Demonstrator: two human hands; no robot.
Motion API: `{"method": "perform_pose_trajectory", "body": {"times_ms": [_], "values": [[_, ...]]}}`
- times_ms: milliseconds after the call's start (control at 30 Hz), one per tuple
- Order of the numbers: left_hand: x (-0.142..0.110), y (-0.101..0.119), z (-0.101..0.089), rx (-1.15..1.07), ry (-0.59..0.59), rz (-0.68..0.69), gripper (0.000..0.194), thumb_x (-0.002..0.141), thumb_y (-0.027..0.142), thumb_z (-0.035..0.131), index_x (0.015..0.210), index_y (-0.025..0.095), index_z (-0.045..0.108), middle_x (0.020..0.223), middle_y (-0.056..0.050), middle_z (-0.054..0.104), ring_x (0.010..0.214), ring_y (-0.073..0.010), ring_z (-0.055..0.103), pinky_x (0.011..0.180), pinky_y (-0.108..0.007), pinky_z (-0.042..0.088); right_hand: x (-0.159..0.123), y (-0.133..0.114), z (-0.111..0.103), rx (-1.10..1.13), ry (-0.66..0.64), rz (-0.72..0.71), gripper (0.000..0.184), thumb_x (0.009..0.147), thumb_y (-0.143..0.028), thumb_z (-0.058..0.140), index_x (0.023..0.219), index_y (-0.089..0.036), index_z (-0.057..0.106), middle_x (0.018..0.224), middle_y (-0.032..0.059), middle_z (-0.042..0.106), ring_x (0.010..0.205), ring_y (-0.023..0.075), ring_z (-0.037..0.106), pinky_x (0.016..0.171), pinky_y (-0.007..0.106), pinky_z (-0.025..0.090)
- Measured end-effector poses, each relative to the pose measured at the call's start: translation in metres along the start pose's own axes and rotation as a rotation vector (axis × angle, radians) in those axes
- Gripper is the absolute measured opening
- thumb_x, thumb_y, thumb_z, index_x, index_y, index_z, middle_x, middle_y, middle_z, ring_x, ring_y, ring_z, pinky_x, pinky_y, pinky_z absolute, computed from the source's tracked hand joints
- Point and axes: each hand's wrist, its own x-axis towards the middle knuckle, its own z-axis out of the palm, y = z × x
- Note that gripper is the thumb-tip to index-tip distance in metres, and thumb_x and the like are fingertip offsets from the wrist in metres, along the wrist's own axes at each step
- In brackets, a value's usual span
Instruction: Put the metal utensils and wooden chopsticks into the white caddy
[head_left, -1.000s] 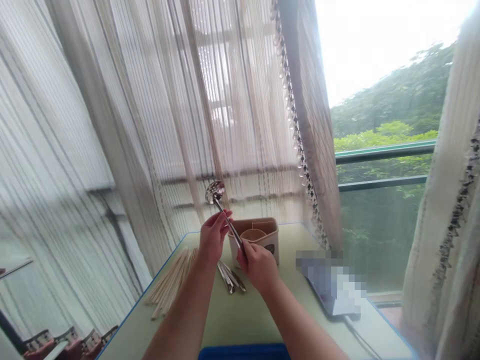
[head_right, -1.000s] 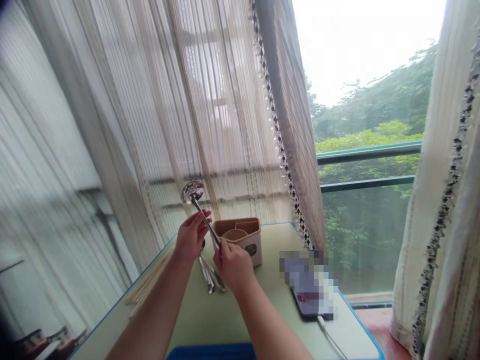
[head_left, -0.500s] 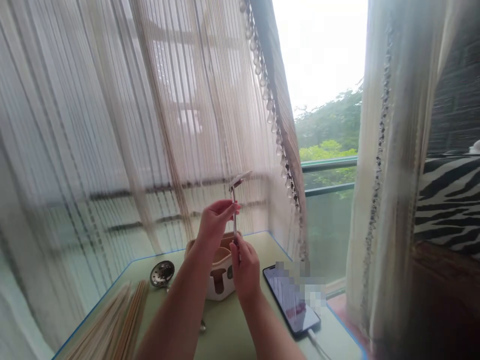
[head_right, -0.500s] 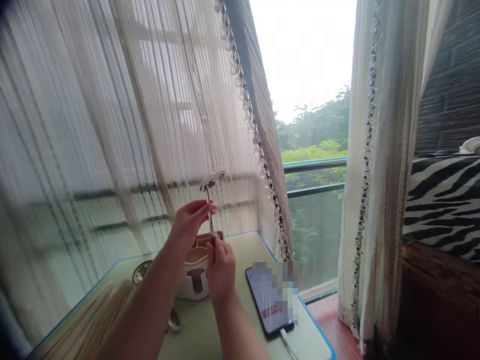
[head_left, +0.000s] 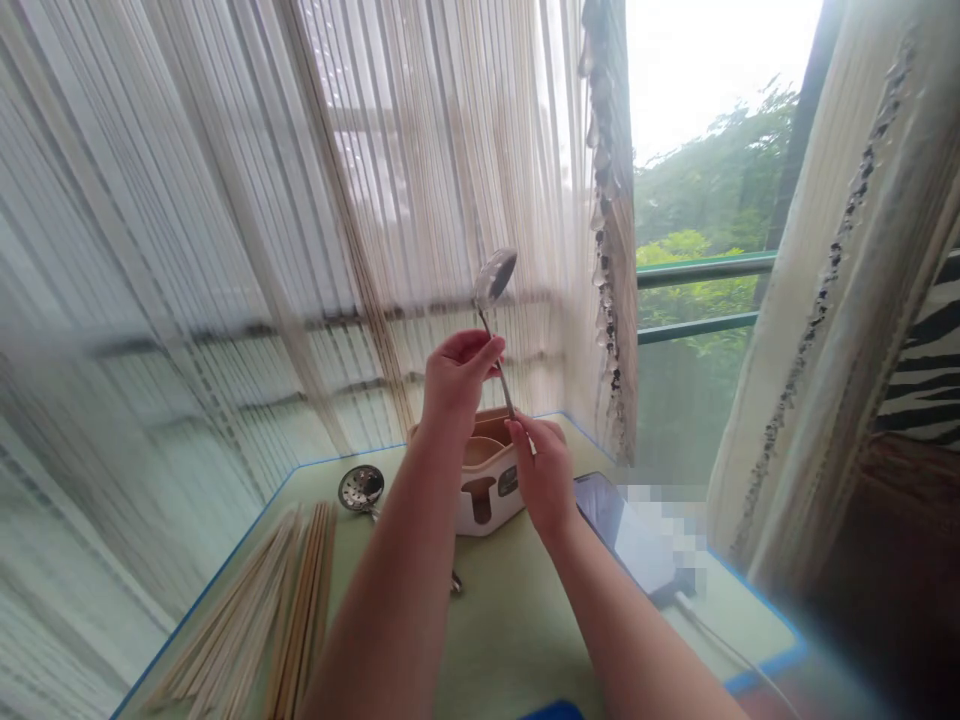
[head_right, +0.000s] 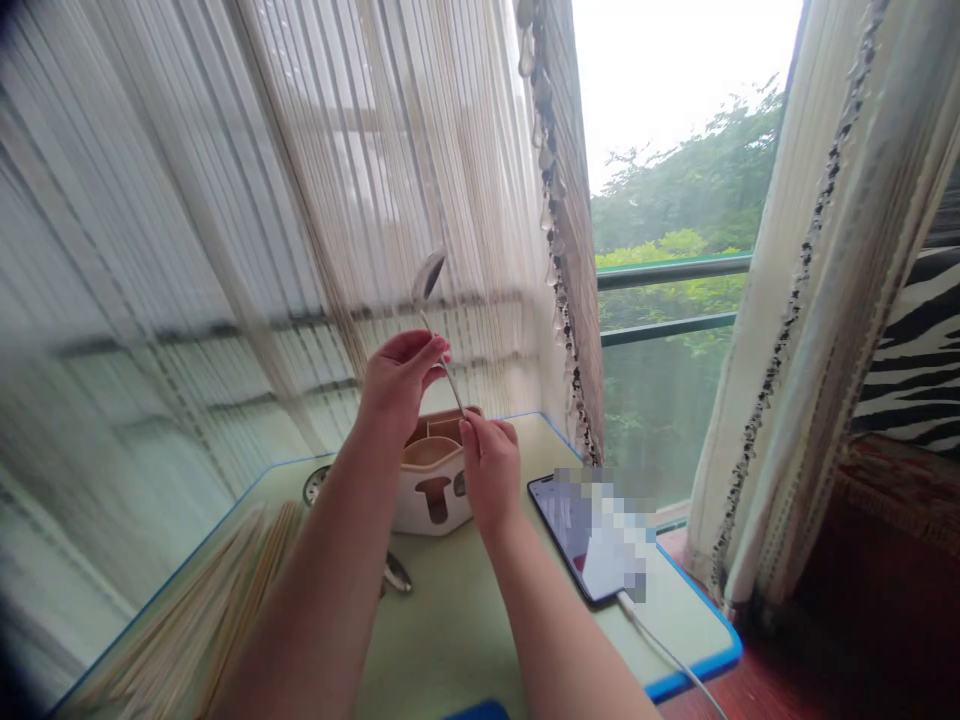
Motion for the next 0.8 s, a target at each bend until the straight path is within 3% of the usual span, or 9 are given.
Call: {"method": "perform_pose_trajectory", "body": {"times_ms": [500,800], "values": [[-0.009,0.012,0.008,0.031,-0.047,0.109,0.023,0.062,0.031,0.074,0.08,0.017,0.069,0.072,-0.003,0.068,0.063,-0.0109,0.062,0.055,-0.02,0.048,0.0,0.001,0.002,0.09,0.017,0.021,0.029,0.086,-0.033,0.049,0.11,-0.02,0.061,0.101,0.0081,0.065,0.092,0.0182,0.058,0.083,0.037,0.048],[-0.009,0.002,0.007,0.058,-0.141,0.135,0.021,0.064,0.03,0.073,0.08,0.018,0.07,0.073,-0.003,0.069,0.064,-0.0113,0.062,0.056,-0.021,0.047,-0.002,0.005,0.004,0.069,0.016,0.04,0.031,0.085,-0.033,0.051,0.112,-0.021,0.062,0.096,0.0075,0.066,0.09,0.0178,0.057,0.083,0.036,0.047]]}}
